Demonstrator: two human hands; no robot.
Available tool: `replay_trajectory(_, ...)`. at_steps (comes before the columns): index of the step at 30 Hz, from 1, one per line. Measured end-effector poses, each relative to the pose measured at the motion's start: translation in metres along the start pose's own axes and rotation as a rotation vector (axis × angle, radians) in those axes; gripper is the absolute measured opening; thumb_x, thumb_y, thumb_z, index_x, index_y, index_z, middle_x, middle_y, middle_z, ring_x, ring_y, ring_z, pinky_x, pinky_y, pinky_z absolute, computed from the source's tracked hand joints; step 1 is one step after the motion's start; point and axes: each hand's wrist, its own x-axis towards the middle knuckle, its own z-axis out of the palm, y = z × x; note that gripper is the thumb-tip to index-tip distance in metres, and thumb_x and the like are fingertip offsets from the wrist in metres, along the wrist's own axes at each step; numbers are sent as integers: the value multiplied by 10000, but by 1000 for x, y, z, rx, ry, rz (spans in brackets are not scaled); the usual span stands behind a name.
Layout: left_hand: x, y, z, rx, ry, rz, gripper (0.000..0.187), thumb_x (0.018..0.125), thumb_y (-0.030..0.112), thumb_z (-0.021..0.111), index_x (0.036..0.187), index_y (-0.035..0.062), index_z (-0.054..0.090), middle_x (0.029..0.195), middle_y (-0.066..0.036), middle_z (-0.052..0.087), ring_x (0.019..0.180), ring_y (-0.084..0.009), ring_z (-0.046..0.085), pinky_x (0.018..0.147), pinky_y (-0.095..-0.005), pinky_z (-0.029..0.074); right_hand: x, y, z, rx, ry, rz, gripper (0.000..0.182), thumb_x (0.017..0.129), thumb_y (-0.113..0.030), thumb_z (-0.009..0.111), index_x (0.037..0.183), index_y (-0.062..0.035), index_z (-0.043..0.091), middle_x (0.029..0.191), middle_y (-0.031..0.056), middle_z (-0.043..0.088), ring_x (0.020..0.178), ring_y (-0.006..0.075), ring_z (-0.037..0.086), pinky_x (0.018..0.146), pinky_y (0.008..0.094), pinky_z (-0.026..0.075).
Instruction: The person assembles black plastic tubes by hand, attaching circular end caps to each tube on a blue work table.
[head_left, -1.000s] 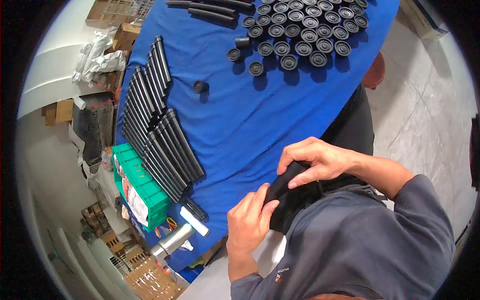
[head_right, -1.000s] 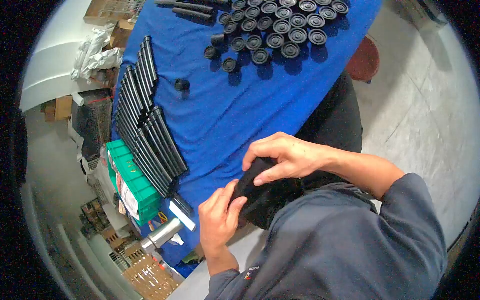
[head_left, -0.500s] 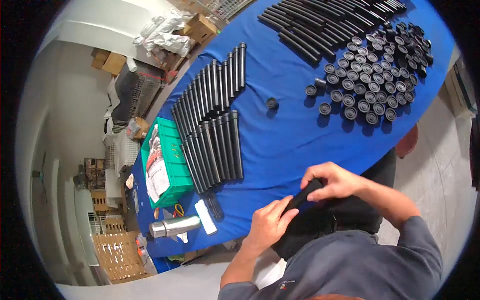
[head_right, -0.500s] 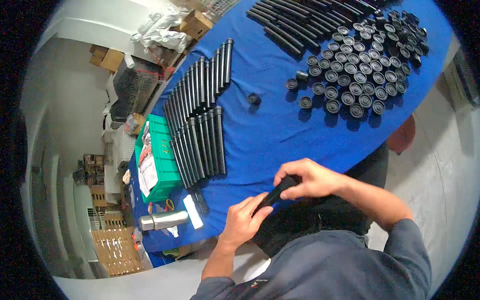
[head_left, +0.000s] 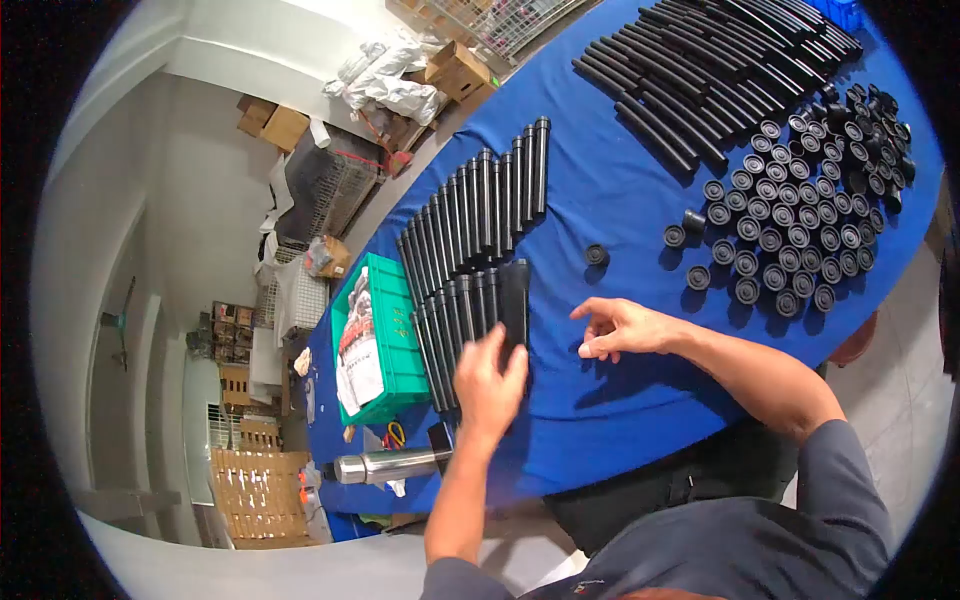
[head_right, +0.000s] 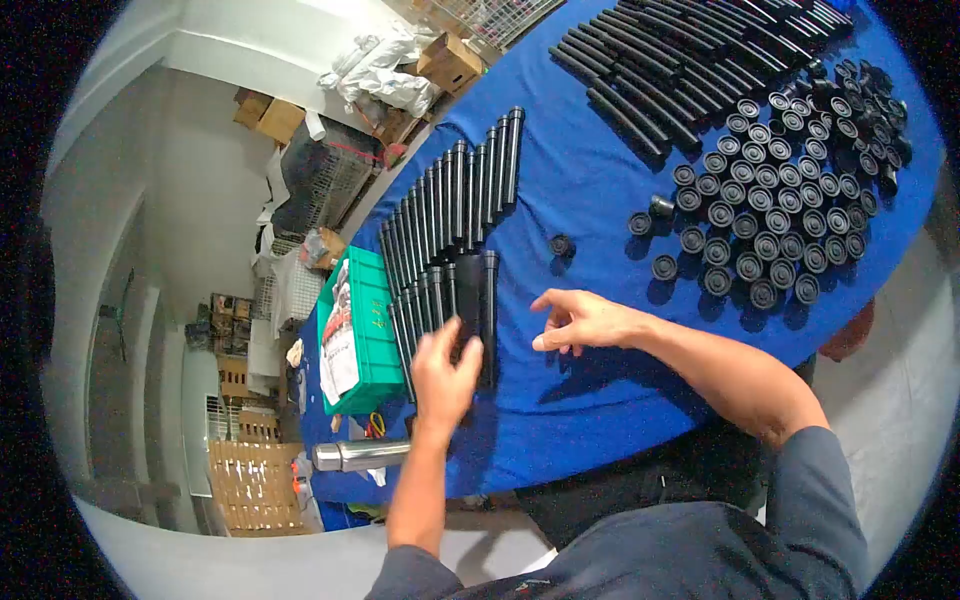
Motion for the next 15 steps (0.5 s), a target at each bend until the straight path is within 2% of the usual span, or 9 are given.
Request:
replay_trajectory(2, 62, -20, 13, -14, 45, 24, 420, 906, 232, 704, 1224, -40, 673, 924, -212, 716, 816, -320, 701, 763, -411, 549, -1, -6, 2, -52, -58, -26, 684, 907, -362, 782, 1396, 22, 498, 907, 75, 689, 771, 145, 651, 646, 307, 539)
replay_trajectory(4, 126, -50, 42, 53, 175, 176, 402, 901, 239, 696, 1187, -43, 682, 1011, -250, 720, 868, -367, 711, 783, -447, 546, 1, 0, 2, -222, -72, -97, 609, 913, -358, 770, 1333, 29, 558, 882, 91, 711, 770, 155, 678, 671, 330, 548)
replay_trajectory(6, 188, -64, 61, 138, 57, 105, 439, 885, 299, 691, 1166, -39, 692, 1014, -252, 710, 958, -413, 690, 874, -471, 540, 0, -3, 0, -178, -74, -50, 588, 911, -363, 766, 1309, 28, 578, 874, 101, 715, 781, 161, 688, 686, 337, 552)
replay_trajectory(7, 214, -73, 75, 173, 52, 113, 446, 875, 314, 688, 1149, -37, 699, 1004, -245, 701, 971, -414, 682, 878, -482, 532, -1, -4, -1, -156, -72, -25, 578, 910, -366, 763, 1297, 27, 589, 870, 106, 717, 786, 164, 694, 694, 340, 553)
replay_trajectory(9, 257, -81, 99, 256, 8, 46, 477, 863, 345, 662, 1146, -35, 708, 1031, -257, 699, 985, -426, 671, 891, -519, 517, 0, 1, -3, -330, -29, -135, 547, 896, -385, 744, 1239, 25, 627, 887, 130, 730, 802, 245, 711, 735, 384, 559)
replay_trajectory(11, 286, -85, 118, 307, -71, 4, 482, 852, 347, 650, 1140, -34, 713, 1063, -270, 700, 1011, -429, 670, 912, -522, 515, 0, 2, -5, -350, -38, -139, 543, 889, -394, 743, 1218, 26, 637, 891, 144, 733, 812, 286, 712, 754, 406, 557)
replay_trajectory(13, 300, -89, 138, 307, -90, -65, 453, 838, 325, 652, 1107, -33, 722, 1100, -288, 700, 1080, -432, 667, 970, -505, 513, 0, 1, -5, -357, -38, -146, 529, 893, -390, 736, 1205, 26, 642, 882, 159, 731, 815, 294, 714, 752, 416, 555)
replay_trajectory(15, 311, -95, 149, 330, -155, -118, 442, 835, 308, 669, 1099, -43, 712, 1113, -286, 699, 1083, -431, 670, 979, -505, 512, 1, 2, -4, -350, -47, -155, 524, 896, -390, 731, 1202, 27, 643, 875, 162, 731, 813, 296, 714, 746, 421, 553)
